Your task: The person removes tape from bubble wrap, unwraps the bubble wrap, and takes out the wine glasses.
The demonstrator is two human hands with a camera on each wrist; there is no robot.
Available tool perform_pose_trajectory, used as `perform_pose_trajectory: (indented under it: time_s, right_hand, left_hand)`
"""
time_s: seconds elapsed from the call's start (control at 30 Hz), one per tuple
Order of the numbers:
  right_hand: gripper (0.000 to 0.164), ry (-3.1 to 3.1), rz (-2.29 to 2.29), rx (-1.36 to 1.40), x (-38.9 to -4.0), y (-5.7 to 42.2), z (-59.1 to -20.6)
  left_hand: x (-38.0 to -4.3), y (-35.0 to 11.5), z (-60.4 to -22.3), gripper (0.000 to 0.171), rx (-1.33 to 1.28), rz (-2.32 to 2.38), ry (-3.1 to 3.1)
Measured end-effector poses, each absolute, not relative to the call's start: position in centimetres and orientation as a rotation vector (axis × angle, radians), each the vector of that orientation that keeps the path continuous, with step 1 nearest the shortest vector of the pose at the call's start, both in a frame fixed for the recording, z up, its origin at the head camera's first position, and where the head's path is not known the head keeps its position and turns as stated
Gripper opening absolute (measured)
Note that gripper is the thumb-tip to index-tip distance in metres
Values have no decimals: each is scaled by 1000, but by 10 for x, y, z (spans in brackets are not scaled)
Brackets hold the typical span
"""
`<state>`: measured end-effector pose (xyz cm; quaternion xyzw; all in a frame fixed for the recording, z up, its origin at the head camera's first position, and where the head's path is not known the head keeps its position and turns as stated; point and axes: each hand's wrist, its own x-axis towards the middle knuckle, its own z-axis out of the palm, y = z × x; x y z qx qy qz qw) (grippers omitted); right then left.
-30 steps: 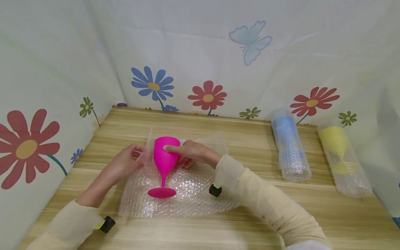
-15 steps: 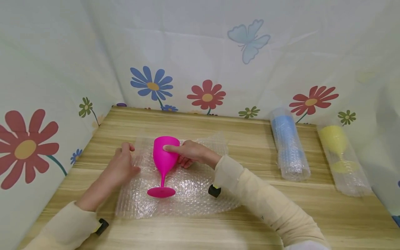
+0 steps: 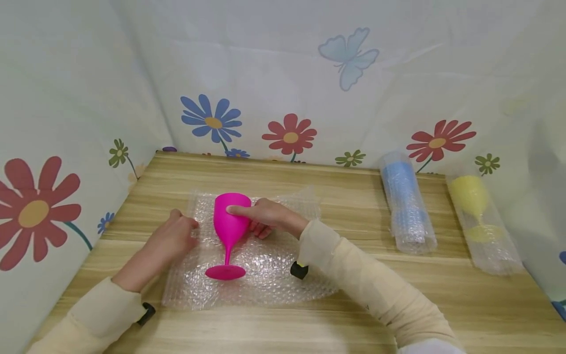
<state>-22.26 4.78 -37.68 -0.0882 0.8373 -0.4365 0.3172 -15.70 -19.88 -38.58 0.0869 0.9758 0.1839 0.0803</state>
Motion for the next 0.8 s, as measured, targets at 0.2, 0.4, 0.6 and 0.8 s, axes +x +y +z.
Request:
perform_pose_trajectory:
  time_s: [0.2, 0.4, 0.6, 0.8]
  right_hand:
    - [69, 2247, -1078, -172, -222, 41, -375]
    - [68, 2279, -1052, -154, -221, 34, -374]
    - [61, 2219, -1209, -105, -217, 31, -378]
    - [56, 2148, -1333, -68, -211, 30, -381]
  left_hand:
    - [-160, -199, -375, 16, 323, 415, 2845]
    - [-159, -195, -371, 28, 338, 310, 2807]
    - [-157, -189, -371, 25, 328, 265, 2831]
    - [-155, -187, -369, 23, 314, 268, 2825]
